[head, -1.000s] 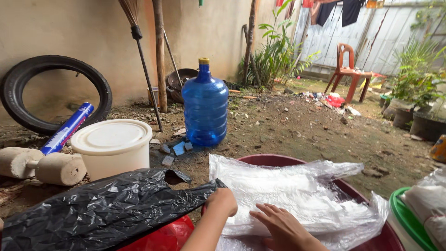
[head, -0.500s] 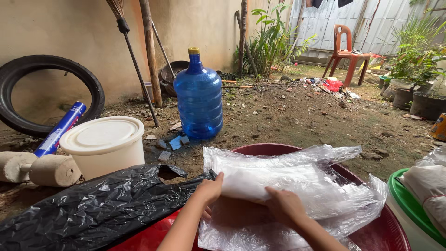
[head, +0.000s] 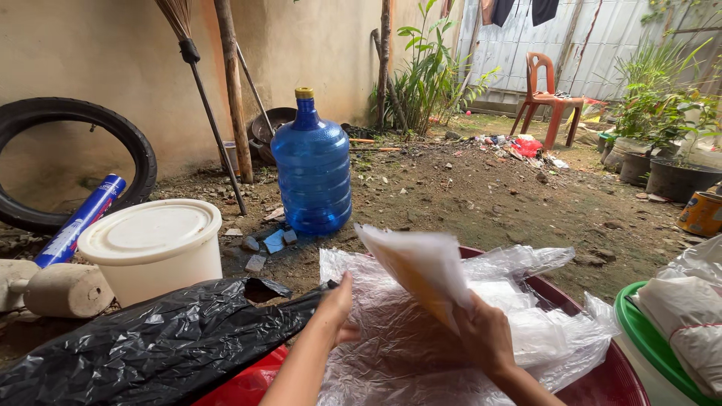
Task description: The person sits in a backyard and packs white items into clear plastic bags, then places them into a black plastic bag. The person handles the bags by hand, folding and arranging the contents.
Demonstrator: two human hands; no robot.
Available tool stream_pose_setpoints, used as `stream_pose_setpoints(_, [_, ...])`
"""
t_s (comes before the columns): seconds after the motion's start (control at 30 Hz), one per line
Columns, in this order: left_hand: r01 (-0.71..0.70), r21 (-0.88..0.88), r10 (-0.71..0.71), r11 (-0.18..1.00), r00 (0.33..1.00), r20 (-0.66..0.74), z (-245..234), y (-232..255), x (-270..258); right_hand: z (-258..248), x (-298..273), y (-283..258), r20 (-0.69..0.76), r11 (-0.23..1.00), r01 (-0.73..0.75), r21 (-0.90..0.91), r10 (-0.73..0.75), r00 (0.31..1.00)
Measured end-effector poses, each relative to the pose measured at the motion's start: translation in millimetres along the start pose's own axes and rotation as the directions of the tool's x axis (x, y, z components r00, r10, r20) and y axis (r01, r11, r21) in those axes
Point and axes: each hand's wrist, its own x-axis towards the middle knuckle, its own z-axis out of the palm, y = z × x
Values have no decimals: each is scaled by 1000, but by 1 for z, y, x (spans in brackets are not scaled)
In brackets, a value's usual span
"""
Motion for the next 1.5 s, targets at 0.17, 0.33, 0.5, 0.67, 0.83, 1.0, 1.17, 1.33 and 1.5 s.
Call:
stream_pose_setpoints(0.17, [41,-330,18,943,985,172,7,-6,17,29,-10,39,59,767,620,-167,-620,783])
stream_pose_setpoints(0.33, [106,-304,-43,947,977,209,9,-66,83,75,-4,75,345,459,846,-273,-774,531])
stream_pose_setpoints(0.5, [70,29,-71,997,997,10,4,-89,116,77,-15,73,367,396,888,-234,-810,457])
stream_pose_setpoints(0.67, [-29,220,13,975,997,76,-3,-75,101,71,-18,53,316,419,869,-264,-813,489])
stream_pose_setpoints(0.83, [-16,185,-16,983,985,171,4,-48,81,56,-13,33,414,865,453,-218,-338,845])
stream_pose_setpoints(1.0, [66,-143,-36,987,979,203,-34,-3,38,27,33,8,39,897,440,-38,-439,898])
stream_pose_setpoints(1.17, [-87,101,101,991,985,-141,-192,36,-23,-12,152,-20,161,960,277,-40,-267,950])
stream_pose_setpoints(1.33, [227,502,257,835,644,-720,-371,-5,-103,-50,245,-91,250,976,213,-35,-198,948])
stream_pose_setpoints(1.5, [436,526,299,730,488,-820,-445,-80,-118,-49,279,-226,234,956,217,199,-261,936])
